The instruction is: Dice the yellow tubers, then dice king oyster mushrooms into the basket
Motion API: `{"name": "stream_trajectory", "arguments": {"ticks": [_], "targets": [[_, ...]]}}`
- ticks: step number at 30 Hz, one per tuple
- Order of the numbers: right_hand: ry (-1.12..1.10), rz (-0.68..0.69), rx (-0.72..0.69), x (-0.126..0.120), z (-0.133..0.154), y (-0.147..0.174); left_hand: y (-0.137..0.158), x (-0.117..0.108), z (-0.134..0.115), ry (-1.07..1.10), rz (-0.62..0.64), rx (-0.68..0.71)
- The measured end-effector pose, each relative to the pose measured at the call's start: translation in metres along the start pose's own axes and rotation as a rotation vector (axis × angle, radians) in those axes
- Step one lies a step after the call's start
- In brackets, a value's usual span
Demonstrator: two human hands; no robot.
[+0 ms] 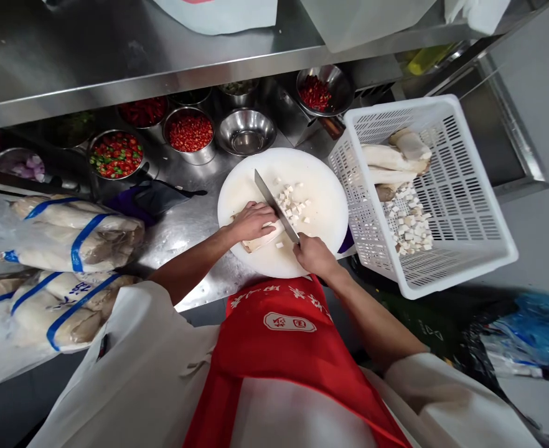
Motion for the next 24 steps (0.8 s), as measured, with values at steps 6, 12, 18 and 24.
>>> {"name": "stream_trajectory", "arguments": {"ticks": [6, 12, 18, 24], "targets": [[-0.040, -0.076, -0.017, -0.003, 0.005, -0.002, 0.009, -0.006, -0.002, 0.011, 0.003, 0.008], [-0.052, -0.018, -0.038, -0.025, -0.001, 0.047, 0.020, -0.009, -0.004, 0.009, -0.011, 0.027], [-0.025, 0.030, 0.003, -0.003, 0.012, 0.023, 0.016, 0.000, -0.001, -0.005, -0.006, 0.024], [-0.041, -0.049, -0.010, 0.008, 0.020, -0.005, 0.021, -0.005, -0.003, -0.003, -0.014, 0.038]]}}
Point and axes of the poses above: each hand's wrist, its own y-axis away from the middle knuckle, its own x-axis out of the palm, z = x × y, the point moved 3 cm from there along -y, towards the middle knuckle, and after that the axes turned 3 degrees about y, right-handed, at the moved point
